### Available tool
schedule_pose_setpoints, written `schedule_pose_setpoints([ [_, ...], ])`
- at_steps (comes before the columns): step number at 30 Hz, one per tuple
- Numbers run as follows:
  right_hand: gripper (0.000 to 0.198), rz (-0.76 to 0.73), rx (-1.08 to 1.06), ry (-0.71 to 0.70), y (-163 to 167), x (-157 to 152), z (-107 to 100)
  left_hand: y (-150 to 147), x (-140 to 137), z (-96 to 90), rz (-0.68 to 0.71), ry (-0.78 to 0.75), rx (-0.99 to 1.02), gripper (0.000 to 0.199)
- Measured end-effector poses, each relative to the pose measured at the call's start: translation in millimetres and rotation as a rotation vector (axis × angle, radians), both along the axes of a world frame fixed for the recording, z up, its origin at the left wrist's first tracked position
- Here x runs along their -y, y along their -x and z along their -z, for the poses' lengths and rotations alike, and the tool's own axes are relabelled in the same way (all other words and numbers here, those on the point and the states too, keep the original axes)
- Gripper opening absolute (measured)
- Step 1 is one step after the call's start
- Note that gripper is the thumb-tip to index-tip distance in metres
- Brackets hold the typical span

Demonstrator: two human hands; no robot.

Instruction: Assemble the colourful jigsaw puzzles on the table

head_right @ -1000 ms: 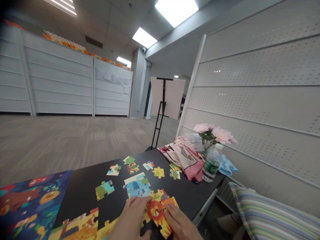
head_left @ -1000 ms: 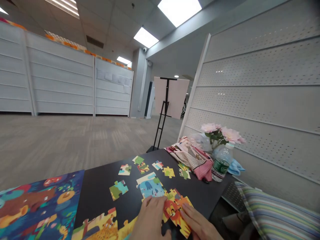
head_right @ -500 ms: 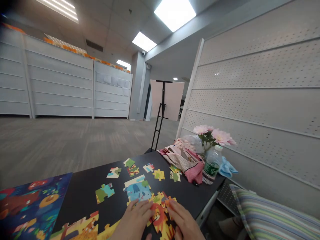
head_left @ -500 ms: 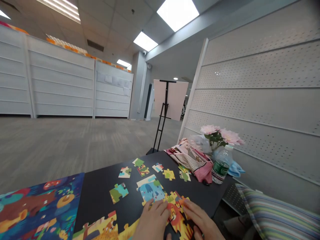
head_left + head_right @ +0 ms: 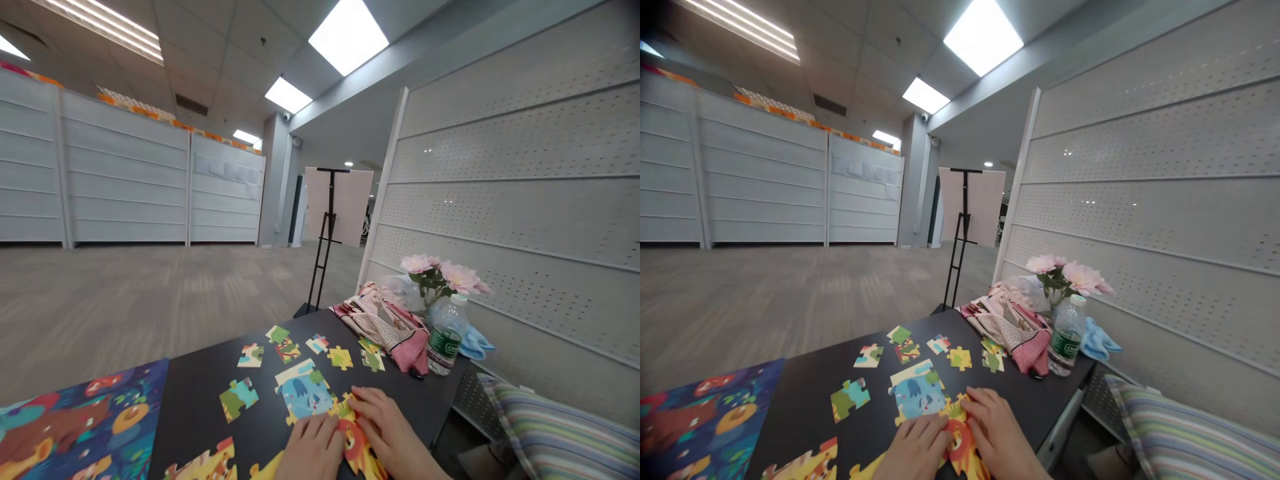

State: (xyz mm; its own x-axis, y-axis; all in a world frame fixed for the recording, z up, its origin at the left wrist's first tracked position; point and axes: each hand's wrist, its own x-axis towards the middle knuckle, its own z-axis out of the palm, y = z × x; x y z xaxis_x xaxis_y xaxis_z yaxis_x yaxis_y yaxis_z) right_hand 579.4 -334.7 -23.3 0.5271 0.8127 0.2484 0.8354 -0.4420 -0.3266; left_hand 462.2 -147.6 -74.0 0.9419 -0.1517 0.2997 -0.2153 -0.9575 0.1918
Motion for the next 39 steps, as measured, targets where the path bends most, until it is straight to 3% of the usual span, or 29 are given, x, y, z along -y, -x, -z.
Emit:
schedule_pose_setpoints([
  [3,0.037,0.019,-0.001,-0.010,-8,1,5,0,-5,1.8,0.069,-0.039,0.017,0.053],
  [12,0.033,0.013,-0.050,-0.101,-7,3,8,-1,-8,1.3,0.093,-0.007,-0.008,0.054],
  [20,0.031,0.018,-0.115,-0.137,-6,2,6,-1,-8,1.1,0.094,-0.019,-0.007,0.052],
  [27,0.030,-0.014,-0.128,-0.166,-3,0,2,-12,4,-3.0,0.007,-0.009,0.016,0.028],
  [34,0.030,0.006,-0.139,-0.153,-1,-5,-1,-6,-2,-16.6,0.121,-0.018,-0.047,0.042],
  [39,0.028,0.087,-0.087,-0.196,-3,-3,0,-6,1,-14.5,0.092,0.022,0.030,0.034],
])
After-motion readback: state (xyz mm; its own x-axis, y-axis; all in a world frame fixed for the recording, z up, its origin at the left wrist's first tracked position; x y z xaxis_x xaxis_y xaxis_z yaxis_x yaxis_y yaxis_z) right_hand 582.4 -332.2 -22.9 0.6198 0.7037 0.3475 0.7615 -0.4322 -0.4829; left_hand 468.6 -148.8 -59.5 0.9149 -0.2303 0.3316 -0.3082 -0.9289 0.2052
